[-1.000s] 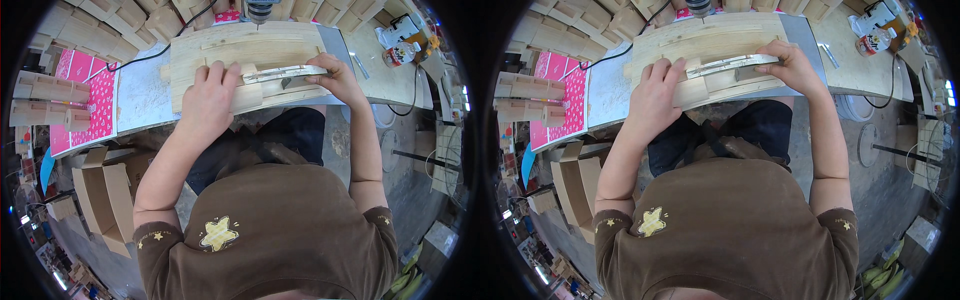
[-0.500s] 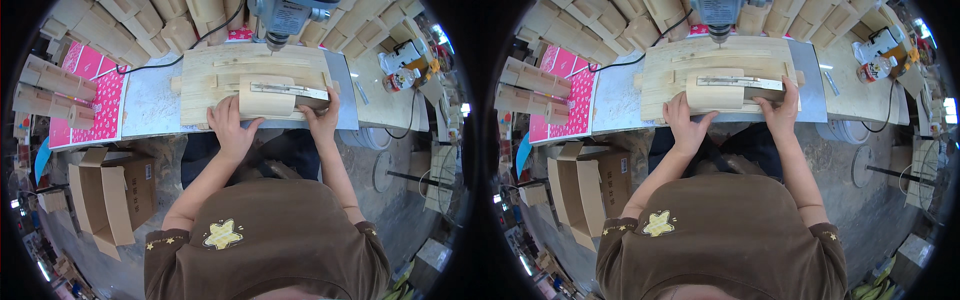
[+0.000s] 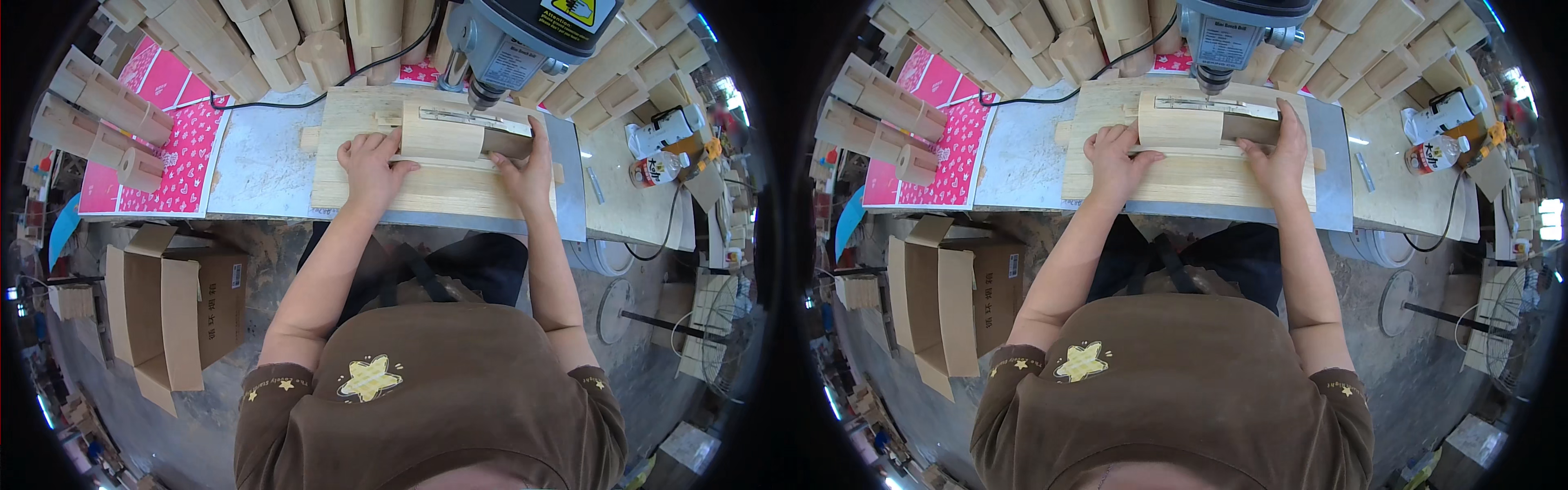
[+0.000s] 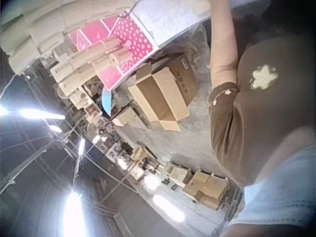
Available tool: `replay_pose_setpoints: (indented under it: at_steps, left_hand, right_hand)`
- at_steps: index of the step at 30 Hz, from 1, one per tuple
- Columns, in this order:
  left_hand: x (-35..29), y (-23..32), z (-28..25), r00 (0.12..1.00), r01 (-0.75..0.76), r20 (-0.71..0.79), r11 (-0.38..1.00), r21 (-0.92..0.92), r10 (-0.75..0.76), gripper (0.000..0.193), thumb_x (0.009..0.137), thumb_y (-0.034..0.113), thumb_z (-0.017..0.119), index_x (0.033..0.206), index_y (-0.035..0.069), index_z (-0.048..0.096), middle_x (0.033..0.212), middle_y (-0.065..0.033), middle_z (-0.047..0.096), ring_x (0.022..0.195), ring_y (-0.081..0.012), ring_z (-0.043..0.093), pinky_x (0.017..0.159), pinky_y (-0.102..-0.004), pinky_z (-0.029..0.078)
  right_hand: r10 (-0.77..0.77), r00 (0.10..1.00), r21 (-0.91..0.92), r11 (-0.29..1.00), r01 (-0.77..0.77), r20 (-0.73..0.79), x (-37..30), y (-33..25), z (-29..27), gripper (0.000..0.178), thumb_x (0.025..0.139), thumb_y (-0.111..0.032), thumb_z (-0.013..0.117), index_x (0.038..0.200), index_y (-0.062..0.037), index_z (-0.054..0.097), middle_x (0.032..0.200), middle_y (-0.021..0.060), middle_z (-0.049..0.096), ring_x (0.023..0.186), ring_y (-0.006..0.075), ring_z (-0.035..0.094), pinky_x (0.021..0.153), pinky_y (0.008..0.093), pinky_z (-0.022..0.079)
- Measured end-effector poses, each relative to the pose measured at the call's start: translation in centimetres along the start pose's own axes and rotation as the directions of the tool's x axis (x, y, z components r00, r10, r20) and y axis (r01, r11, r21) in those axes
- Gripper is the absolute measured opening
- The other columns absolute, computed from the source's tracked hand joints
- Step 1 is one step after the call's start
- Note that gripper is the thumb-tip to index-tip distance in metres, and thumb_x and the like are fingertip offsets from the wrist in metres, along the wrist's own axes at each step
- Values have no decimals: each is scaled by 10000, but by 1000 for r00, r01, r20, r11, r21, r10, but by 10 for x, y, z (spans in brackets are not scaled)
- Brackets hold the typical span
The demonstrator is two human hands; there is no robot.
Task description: Using a drill press to make precise holes or alignments into cylindrical wood blocks held inside a positioning jig.
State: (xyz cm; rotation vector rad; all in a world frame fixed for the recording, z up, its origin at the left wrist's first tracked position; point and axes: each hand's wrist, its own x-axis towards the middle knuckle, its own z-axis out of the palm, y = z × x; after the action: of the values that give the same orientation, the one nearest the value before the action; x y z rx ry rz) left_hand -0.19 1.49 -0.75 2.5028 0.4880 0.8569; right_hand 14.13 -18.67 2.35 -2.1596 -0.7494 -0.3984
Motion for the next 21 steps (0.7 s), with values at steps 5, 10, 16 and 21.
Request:
replay_pose_setpoints:
  at_steps: [5,10,16,21]
  left_hand:
    - [-2,-3,-4,1000,7,18,1000,-3,-7,559,593,347,760,1095,133,638,883,-7,592,921,-211,488,853,-416,265]
    - [0,1,-3,1000,8,18,1000,10,-8,555,598,348,758,1097,139,637,866,1,586,906,-206,490,827,-402,267]
    - [2,2,-3,999,17,27,1000,21,-18,552,599,354,756,1100,155,637,849,11,579,893,-198,490,811,-398,266]
    - [-1,-1,-4,1000,14,16,999,43,-14,554,599,358,755,1102,158,637,839,12,574,888,-196,489,801,-397,265]
  right_hand:
    - [-347,933,-169,929,328,-97,44,-22,-59,731,670,-229,785,1292,-74,434,1272,134,489,1140,310,474,957,395,365]
    - [-311,754,14,920,391,-578,177,-94,-153,314,838,-284,628,989,-8,631,1037,136,606,939,207,585,819,321,442]
    - [-113,966,-83,987,136,233,206,-121,-117,335,863,-305,533,898,-1,667,821,167,668,784,274,626,712,365,471]
    - [-175,983,-505,854,126,-52,115,-135,-128,291,878,-269,574,860,15,636,780,117,632,763,204,602,671,314,432]
